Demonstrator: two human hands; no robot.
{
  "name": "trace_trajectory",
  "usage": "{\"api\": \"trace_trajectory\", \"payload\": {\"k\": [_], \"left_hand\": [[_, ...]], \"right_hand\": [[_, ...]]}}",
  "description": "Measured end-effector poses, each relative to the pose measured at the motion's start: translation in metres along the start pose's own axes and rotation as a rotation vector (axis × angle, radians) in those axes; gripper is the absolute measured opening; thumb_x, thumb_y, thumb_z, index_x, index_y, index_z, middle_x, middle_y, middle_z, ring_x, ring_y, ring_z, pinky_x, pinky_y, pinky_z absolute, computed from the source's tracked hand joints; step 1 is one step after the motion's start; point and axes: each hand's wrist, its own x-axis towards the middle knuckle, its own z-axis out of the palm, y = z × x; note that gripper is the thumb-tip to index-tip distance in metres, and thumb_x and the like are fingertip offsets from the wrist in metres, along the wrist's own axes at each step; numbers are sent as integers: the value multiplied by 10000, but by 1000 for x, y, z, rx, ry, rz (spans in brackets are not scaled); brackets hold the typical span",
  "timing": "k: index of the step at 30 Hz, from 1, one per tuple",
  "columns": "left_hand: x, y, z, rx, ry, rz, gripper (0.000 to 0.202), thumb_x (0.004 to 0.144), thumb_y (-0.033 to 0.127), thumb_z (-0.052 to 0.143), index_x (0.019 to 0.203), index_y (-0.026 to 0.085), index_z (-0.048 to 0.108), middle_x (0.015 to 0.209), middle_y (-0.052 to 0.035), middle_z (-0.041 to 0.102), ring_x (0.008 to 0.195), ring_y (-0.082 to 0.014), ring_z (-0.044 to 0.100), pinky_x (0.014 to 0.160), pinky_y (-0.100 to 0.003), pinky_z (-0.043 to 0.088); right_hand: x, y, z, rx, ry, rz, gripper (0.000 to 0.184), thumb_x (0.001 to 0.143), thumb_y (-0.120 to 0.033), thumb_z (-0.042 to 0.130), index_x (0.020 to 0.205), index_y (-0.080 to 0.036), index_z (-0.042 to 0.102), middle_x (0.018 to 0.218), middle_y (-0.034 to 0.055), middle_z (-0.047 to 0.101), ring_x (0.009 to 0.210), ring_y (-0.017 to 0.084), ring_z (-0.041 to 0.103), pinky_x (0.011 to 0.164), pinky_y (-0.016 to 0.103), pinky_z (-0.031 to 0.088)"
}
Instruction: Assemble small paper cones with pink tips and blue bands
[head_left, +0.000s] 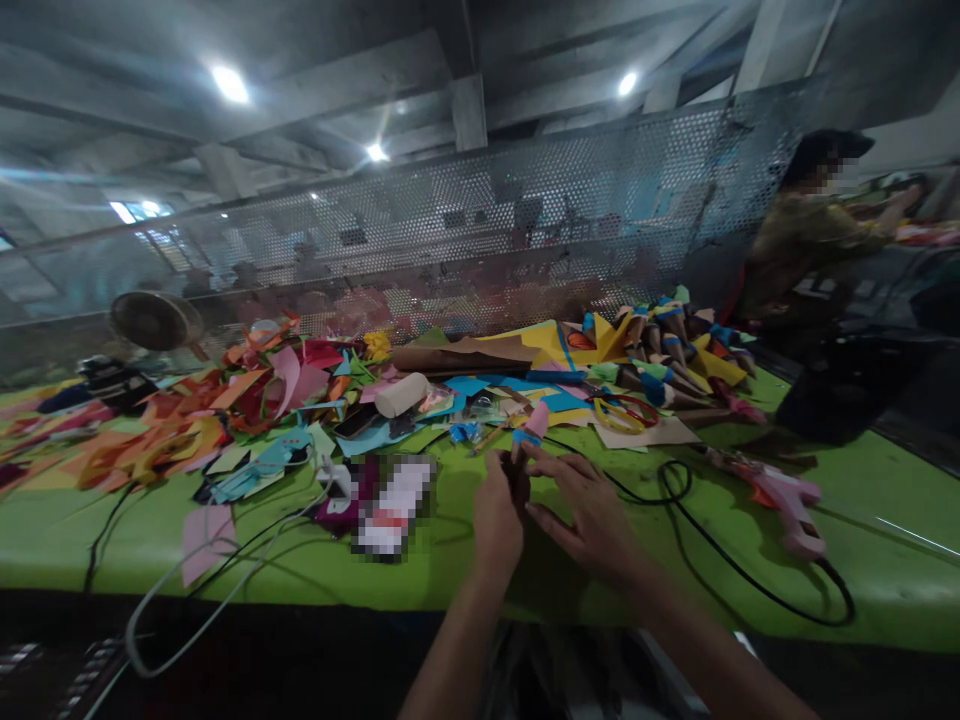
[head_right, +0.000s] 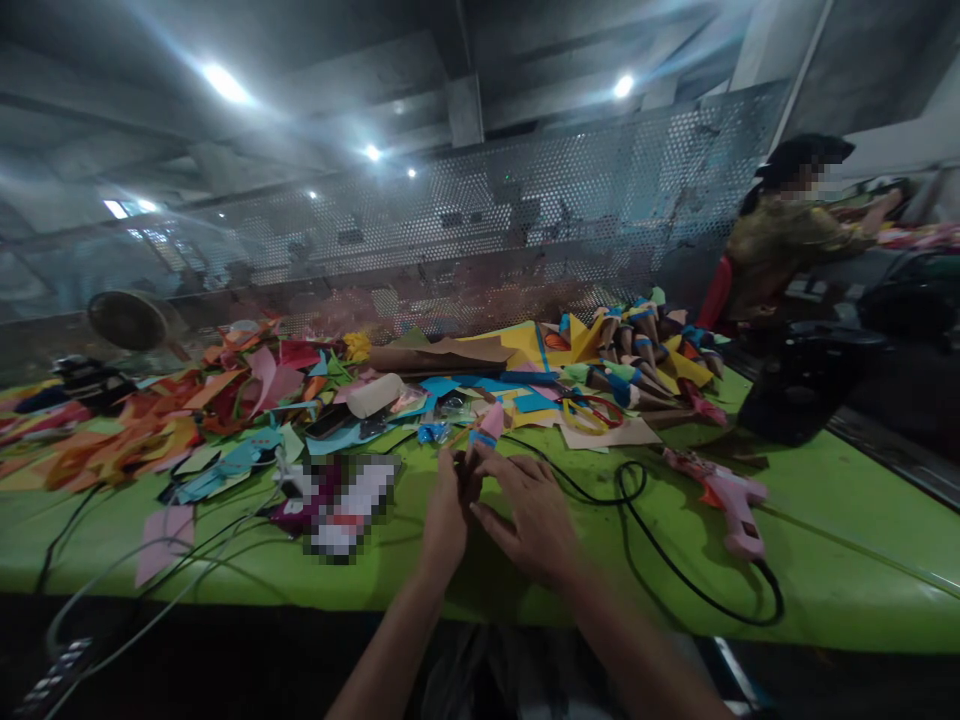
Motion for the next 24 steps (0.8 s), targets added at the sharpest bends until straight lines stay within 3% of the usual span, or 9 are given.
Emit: {"api": "trace_trajectory", "payload": {"k": [3, 7, 10, 14, 19, 24], "left_hand": [[-1, 0, 0, 206, -7, 165, 214, 746, 213, 733, 894, 240, 581, 769, -27, 622, 766, -211, 559, 717, -266, 355], [-1, -1, 0, 304, 14, 205, 194, 763, 213, 718, 869, 244, 558, 739, -13, 610, 691, -196, 532, 677, -268, 336], [0, -3, -1, 292, 9, 223, 192, 778, 240, 712, 891, 244, 556, 759, -17, 611, 743, -202, 559, 727, -272, 355], [1, -7, -4, 273, -44, 217, 244, 798, 308, 705, 963, 250, 535, 860, -25, 635, 805, -199, 584, 780, -281, 384], [4, -5, -1, 256, -12, 162, 258, 879, 477, 590, 971, 237, 567, 971, -61, 647, 919, -214, 591, 835, -296, 398], [6, -2, 1, 219, -59, 131, 347, 879, 555, 555, 956, 220, 604, 951, -68, 654, 950, -232, 592, 864, -311, 405]], "right_hand": [[0, 0, 0, -2, 15, -6, 278, 896, -292, 572, 1170, -272, 535, 1351, 63, 594, 1126, 270, 569, 916, 450, 457], [0, 1, 0, 3, 2, -1, 252, 905, -301, 570, 1151, -269, 524, 1390, 70, 563, 1136, 275, 560, 924, 464, 445], [0, 0, -1, 11, -8, -12, 262, 919, -303, 558, 1173, -268, 502, 1385, 70, 565, 1137, 273, 555, 920, 464, 438], [0, 0, -1, 19, -1, -11, 256, 924, -307, 557, 1171, -270, 502, 1371, 73, 572, 1129, 276, 553, 916, 470, 434], [-1, 1, 0, 25, -12, -17, 303, 919, -301, 563, 1213, -283, 489, 1271, 52, 639, 1111, 267, 560, 908, 460, 441], [-1, 0, 0, 12, -10, -15, 274, 916, -287, 563, 1182, -269, 499, 1415, 61, 540, 1152, 267, 545, 920, 453, 440]]}}
